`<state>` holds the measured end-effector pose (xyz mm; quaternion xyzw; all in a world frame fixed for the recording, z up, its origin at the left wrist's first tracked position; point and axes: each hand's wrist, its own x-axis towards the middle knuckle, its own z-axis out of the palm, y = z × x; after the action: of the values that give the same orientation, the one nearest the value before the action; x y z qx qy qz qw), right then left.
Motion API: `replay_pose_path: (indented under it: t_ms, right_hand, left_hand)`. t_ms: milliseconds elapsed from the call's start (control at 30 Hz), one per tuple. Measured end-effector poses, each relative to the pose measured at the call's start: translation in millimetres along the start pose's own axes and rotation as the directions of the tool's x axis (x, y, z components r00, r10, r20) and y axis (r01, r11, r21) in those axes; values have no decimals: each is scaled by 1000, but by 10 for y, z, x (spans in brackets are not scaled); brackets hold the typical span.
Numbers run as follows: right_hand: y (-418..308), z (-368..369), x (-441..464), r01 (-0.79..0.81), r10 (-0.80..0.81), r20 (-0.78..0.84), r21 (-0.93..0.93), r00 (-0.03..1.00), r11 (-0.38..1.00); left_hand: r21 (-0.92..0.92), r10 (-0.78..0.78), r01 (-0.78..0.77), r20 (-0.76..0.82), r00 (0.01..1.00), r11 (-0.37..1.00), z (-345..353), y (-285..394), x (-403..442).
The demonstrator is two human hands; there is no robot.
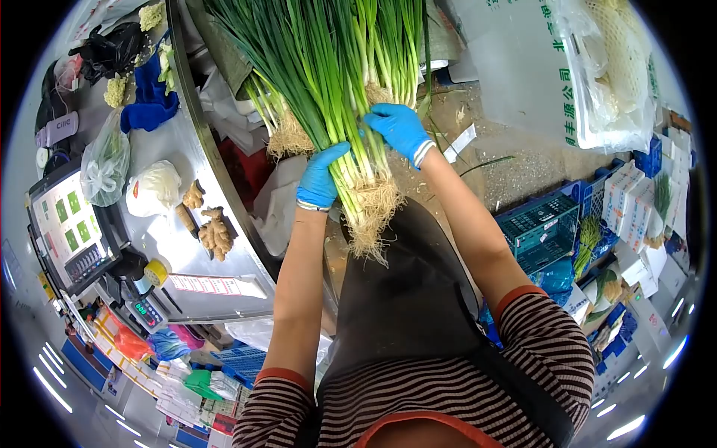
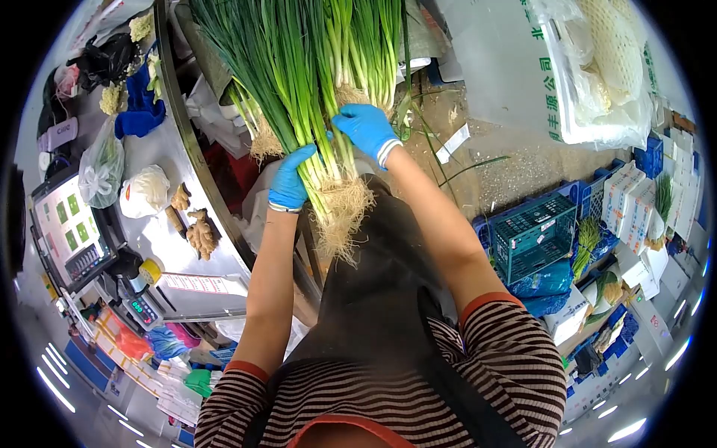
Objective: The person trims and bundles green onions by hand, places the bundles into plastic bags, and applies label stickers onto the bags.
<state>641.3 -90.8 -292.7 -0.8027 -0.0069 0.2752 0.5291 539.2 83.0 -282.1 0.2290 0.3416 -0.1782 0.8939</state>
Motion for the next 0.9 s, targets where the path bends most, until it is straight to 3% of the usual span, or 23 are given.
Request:
replay_pose_path:
  t_ms: [33,67,100,167,200,267,367,400,433,467,500,533,567,600,700,733,767,800,833,867,900]
  right_hand:
    - [91,-1,-7,26,-22,-79,46,997,999]
    - [-3,-117,-36,2,-2,16,0,1000,1000]
    - [-214,-188,-112,-81,69,68,200,995,976]
    - [-583,-290,-348,-259,170,209,549,963,794]
    - [-621,-251,-390,-228,96,234,641,968,733]
    - [-588,-37,-424,-197,123,163,601,979,774]
    - [-502,190,-434,-143,166,18,604,986,784]
    - [-519,256,-478,-111,178,-52,608,983,786]
    - [-521,312,-530,-79,193,-123,609,973,789]
    - [-451,379,-579,-37,132,-191,434,973,900]
    - [-391,409,-603,115,-79,-269,122,960,986]
    - [-344,434,-618,249,-300,-273,-207,914,946]
    - [-368,440,-636,347,-503,-204,-511,840,786]
    - [-425,424,-678,274,-384,-155,-470,910,839]
    - [-415,296,-743,558,-586,18,-332,810,761]
    - [-444,211,-837,497,-461,208,-172,862,851]
    - [-551,81,-982,388,-343,408,-31,846,921]
    - [-672,-66,-1103,240,-239,599,80,765,968]
    - [-838,-249,-1181,-20,-133,788,181,601,983]
    - [-960,-407,-1261,-296,-82,925,201,370,934]
    - [-972,-482,-1365,-400,-86,962,188,259,897]
  left_hand:
    - [3,-4,4,4,1000,1000,10,12,0]
    - [-2,4,-4,9,1000,1000,40,20,-30]
    - [-7,13,-13,17,1000,1000,83,24,-74]
    - [-22,13,-12,45,999,1000,113,21,-56]
    - [-33,1,1,64,998,999,82,-7,-16]
    - [-16,-13,16,139,990,1000,4,-67,76]
    - [-75,44,-39,64,997,996,-15,-122,178]
    - [-128,51,-33,141,989,991,32,-111,163]
    - [-63,52,-47,77,996,997,71,-102,137]
    - [-1,55,-55,15,998,998,152,-87,91]
    - [62,64,-61,-46,997,996,192,-89,72]
    - [76,65,-61,-61,996,995,171,-106,90]
    - [66,57,-51,-87,995,996,174,-99,97]
    - [57,48,-42,-114,992,997,175,-89,102]
    - [74,-7,15,-101,995,997,150,-22,123]
    - [86,-30,37,-84,996,996,135,-3,114]
    - [88,-13,18,-54,998,996,165,17,80]
    - [90,4,-2,-22,1000,996,230,46,33]
    - [92,20,-21,10,1000,996,263,65,9]
    - [77,21,-22,14,1000,997,243,67,10]
    - [37,22,-23,29,999,999,197,57,13]
